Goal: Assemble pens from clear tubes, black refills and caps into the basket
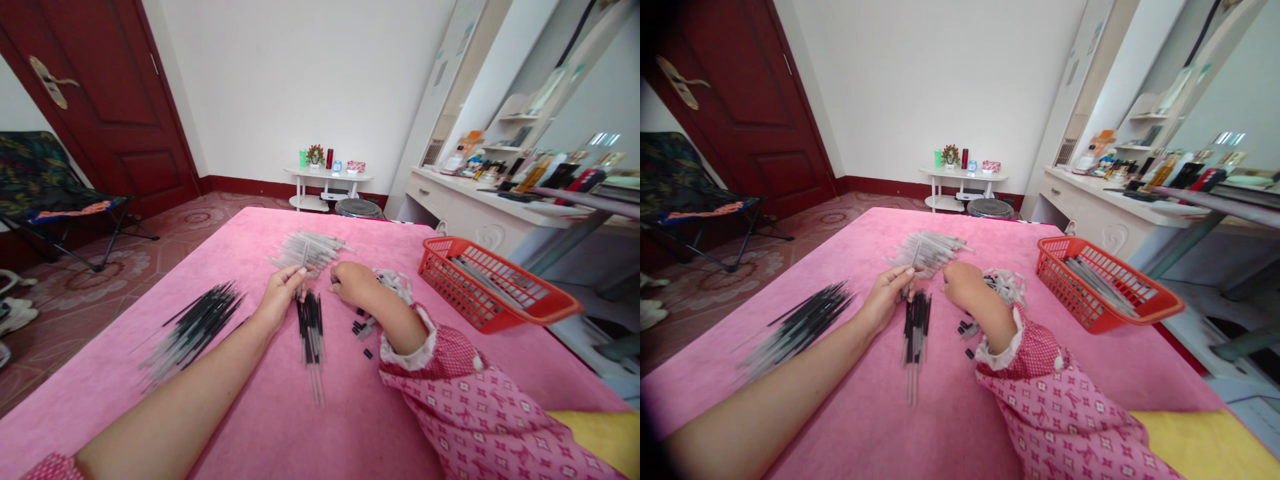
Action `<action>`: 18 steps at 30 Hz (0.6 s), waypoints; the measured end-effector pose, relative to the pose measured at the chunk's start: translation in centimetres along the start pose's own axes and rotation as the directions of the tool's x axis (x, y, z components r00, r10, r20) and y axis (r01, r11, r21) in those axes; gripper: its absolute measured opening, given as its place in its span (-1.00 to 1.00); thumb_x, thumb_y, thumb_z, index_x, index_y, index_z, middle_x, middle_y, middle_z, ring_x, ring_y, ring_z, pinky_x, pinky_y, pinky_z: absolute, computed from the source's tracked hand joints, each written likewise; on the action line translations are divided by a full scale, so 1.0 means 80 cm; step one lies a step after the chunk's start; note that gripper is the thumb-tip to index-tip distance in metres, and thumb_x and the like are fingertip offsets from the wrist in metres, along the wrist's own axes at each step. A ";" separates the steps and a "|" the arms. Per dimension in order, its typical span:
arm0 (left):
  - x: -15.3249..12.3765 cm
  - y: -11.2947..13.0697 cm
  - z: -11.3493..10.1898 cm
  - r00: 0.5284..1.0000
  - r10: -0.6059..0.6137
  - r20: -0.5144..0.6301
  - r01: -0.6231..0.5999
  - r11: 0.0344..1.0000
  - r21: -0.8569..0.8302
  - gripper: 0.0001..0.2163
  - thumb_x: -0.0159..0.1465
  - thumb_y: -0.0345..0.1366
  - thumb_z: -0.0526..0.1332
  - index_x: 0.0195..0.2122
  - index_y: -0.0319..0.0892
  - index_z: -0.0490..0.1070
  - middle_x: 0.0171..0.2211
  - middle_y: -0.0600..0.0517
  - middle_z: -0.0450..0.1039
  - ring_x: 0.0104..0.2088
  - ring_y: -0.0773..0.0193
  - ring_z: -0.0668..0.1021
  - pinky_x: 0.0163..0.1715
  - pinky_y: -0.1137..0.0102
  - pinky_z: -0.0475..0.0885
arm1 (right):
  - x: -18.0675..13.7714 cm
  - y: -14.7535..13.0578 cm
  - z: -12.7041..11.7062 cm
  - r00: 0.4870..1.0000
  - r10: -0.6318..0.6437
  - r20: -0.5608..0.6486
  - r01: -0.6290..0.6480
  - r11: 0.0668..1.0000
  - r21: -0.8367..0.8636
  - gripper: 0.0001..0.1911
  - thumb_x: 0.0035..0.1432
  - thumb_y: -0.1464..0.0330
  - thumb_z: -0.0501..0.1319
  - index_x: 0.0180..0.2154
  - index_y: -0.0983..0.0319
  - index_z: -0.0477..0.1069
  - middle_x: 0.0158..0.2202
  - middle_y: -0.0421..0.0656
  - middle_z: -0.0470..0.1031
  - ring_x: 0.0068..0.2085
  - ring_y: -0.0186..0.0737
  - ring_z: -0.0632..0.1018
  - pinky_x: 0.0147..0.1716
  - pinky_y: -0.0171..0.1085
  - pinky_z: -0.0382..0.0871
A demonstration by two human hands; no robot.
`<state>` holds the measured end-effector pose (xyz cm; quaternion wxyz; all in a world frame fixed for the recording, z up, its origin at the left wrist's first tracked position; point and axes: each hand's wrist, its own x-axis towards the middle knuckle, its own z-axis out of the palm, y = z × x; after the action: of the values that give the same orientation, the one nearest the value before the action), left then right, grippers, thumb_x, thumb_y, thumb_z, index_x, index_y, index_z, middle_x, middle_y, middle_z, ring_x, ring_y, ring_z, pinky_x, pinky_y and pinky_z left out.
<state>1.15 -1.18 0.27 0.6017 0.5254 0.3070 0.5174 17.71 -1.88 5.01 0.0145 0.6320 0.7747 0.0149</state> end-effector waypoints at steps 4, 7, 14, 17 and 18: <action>0.001 -0.003 -0.003 1.000 0.000 -0.002 0.000 1.000 -0.008 -0.73 0.14 -0.15 0.17 -0.25 -0.25 0.43 -0.68 0.17 0.20 -0.68 0.45 0.28 -0.62 0.49 0.18 | -0.002 0.000 -0.010 1.000 0.021 -0.015 -0.021 0.999 0.025 -0.78 0.06 0.25 0.16 -0.28 0.21 0.45 -0.21 -0.08 0.51 -0.21 -0.17 0.50 -0.34 -0.33 0.28; 0.001 -0.002 -0.003 1.000 -0.007 -0.024 0.006 0.999 -0.032 -0.71 0.13 -0.14 0.19 -0.24 -0.25 0.43 -0.68 0.17 0.21 -0.68 0.44 0.30 -0.62 0.49 0.20 | -0.001 0.006 -0.019 0.999 0.036 -0.029 -0.035 0.998 0.044 -0.80 0.06 0.27 0.16 -0.29 0.20 0.46 -0.23 -0.10 0.51 -0.22 -0.19 0.50 -0.34 -0.34 0.27; 0.001 0.006 -0.005 0.994 -0.071 -0.078 0.052 0.974 -0.221 -0.68 0.05 -0.18 0.30 -0.21 -0.26 0.42 -0.54 0.09 0.39 -0.57 0.43 0.45 -0.53 0.49 0.36 | 0.003 0.054 -0.036 0.993 0.099 -0.059 -0.091 0.988 0.122 -0.87 -0.03 0.34 0.21 -0.37 0.19 0.48 -0.33 -0.18 0.53 -0.30 -0.27 0.50 -0.37 -0.38 0.24; 0.002 0.005 -0.008 0.993 -0.075 -0.093 0.050 0.969 -0.242 -0.72 0.05 -0.22 0.30 -0.24 -0.25 0.42 -0.44 0.02 0.48 -0.46 0.36 0.53 -0.49 0.50 0.40 | 0.003 0.068 -0.034 0.995 0.092 -0.043 -0.086 0.986 0.141 -0.86 -0.08 0.38 0.21 -0.38 0.20 0.49 -0.35 -0.18 0.53 -0.34 -0.29 0.49 -0.38 -0.39 0.24; 0.003 0.005 -0.009 0.993 -0.073 -0.094 0.048 0.967 -0.248 -0.74 0.06 -0.23 0.30 -0.26 -0.26 0.42 -0.41 0.00 0.50 -0.43 0.34 0.54 -0.49 0.51 0.41 | 0.002 0.070 -0.033 0.996 0.084 -0.030 -0.079 0.987 0.142 -0.86 -0.09 0.39 0.21 -0.38 0.20 0.49 -0.35 -0.18 0.53 -0.35 -0.30 0.49 -0.39 -0.39 0.24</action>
<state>0.43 -0.77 0.50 0.6611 0.4098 0.2870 0.5591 23.07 -0.57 7.85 -0.0444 0.6622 0.7475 -0.0277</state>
